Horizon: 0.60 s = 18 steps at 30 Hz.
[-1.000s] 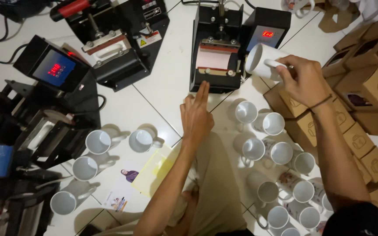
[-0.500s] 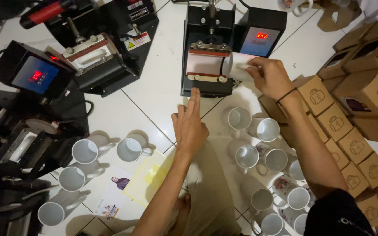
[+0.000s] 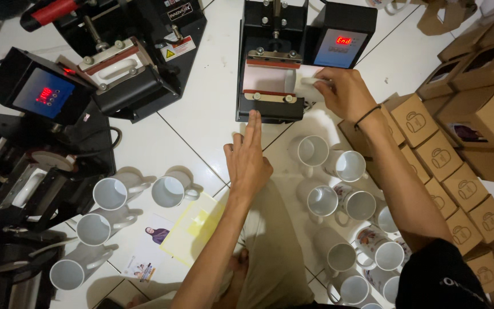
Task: The person, sitting on the floor, removes a mug from a cardboard box, peels a printed sticker from a sheet, and applies it to the side of the mug, then operates a heat-press machine to transfer the image onto the mug.
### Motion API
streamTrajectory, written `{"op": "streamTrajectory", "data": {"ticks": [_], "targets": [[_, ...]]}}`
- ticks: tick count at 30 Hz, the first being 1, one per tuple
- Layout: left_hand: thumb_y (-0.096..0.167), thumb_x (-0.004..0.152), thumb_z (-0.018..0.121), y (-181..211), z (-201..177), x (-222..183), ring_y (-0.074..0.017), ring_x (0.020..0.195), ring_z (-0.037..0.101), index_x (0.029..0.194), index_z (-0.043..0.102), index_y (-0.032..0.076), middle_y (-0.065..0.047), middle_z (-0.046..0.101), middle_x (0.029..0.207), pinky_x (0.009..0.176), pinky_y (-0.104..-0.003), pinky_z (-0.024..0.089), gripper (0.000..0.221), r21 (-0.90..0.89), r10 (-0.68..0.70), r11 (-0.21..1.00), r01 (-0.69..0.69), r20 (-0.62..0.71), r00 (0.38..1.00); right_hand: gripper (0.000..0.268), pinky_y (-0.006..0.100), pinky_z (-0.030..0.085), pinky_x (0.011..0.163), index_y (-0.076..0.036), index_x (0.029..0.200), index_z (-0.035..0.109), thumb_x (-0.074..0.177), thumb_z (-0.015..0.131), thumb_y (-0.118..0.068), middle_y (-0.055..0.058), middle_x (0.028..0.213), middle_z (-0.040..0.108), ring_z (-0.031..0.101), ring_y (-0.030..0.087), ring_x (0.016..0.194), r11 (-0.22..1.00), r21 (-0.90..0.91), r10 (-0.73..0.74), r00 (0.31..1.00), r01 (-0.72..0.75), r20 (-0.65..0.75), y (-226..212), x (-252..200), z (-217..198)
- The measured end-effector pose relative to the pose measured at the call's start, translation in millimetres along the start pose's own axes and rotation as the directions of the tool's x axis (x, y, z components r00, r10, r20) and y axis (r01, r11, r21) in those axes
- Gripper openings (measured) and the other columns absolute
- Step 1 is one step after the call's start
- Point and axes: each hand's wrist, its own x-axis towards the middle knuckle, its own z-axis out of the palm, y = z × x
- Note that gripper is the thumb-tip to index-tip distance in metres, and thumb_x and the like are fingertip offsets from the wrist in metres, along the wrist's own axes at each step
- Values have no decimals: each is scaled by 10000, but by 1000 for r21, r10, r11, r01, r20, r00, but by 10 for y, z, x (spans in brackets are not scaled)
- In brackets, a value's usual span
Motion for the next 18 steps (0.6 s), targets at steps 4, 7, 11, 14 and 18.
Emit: {"op": "streamTrajectory", "data": {"ticks": [4, 7, 11, 14, 18], "targets": [[-9, 786, 681, 15, -42, 0, -274, 1137, 444, 1642, 146, 124, 14, 114, 1718, 935, -427, 337, 1018, -7, 3, 1000, -3, 21, 1000, 128, 425, 536, 608, -12, 1088, 742, 988, 677, -59, 214, 883, 728, 684, 359, 677, 1000, -4, -17, 1000, 17, 7, -75, 63, 17], [-7, 783, 689, 1, -30, 5, -271, 1119, 456, 1642, 143, 118, 3, 122, 1714, 929, -427, 345, 1025, 3, 10, 1000, -10, 12, 1000, 116, 433, 559, 661, -19, 1060, 751, 997, 668, -70, 198, 883, 742, 705, 392, 742, 999, -16, -41, 999, 41, -1, -154, 105, 93], [6, 792, 704, -15, 14, -11, -275, 1091, 467, 1639, 132, 109, -6, 120, 1706, 912, -429, 365, 1028, 30, 30, 999, -29, -33, 999, 98, 471, 575, 763, -17, 1024, 740, 987, 692, -95, 172, 892, 755, 723, 414, 861, 982, -118, -149, 989, 148, 3, -233, 240, 235], [22, 770, 726, -44, 90, 21, -270, 1064, 479, 1631, 159, 104, -3, 137, 1696, 880, -423, 373, 1034, 48, 31, 998, -28, -56, 998, 70, 487, 565, 802, -54, 1003, 702, 973, 690, -116, 154, 882, 743, 716, 398, 903, 970, -131, -205, 978, 207, 24, -396, 360, 350], [8, 771, 710, -58, 100, 5, -269, 1054, 476, 1632, 161, 101, 2, 124, 1697, 866, -417, 368, 1025, 34, 31, 999, -29, -55, 998, 94, 418, 576, 808, -34, 1030, 715, 1013, 672, -115, 158, 870, 740, 723, 387, 874, 957, -105, -272, 962, 270, -2, -552, 485, 438]]}}
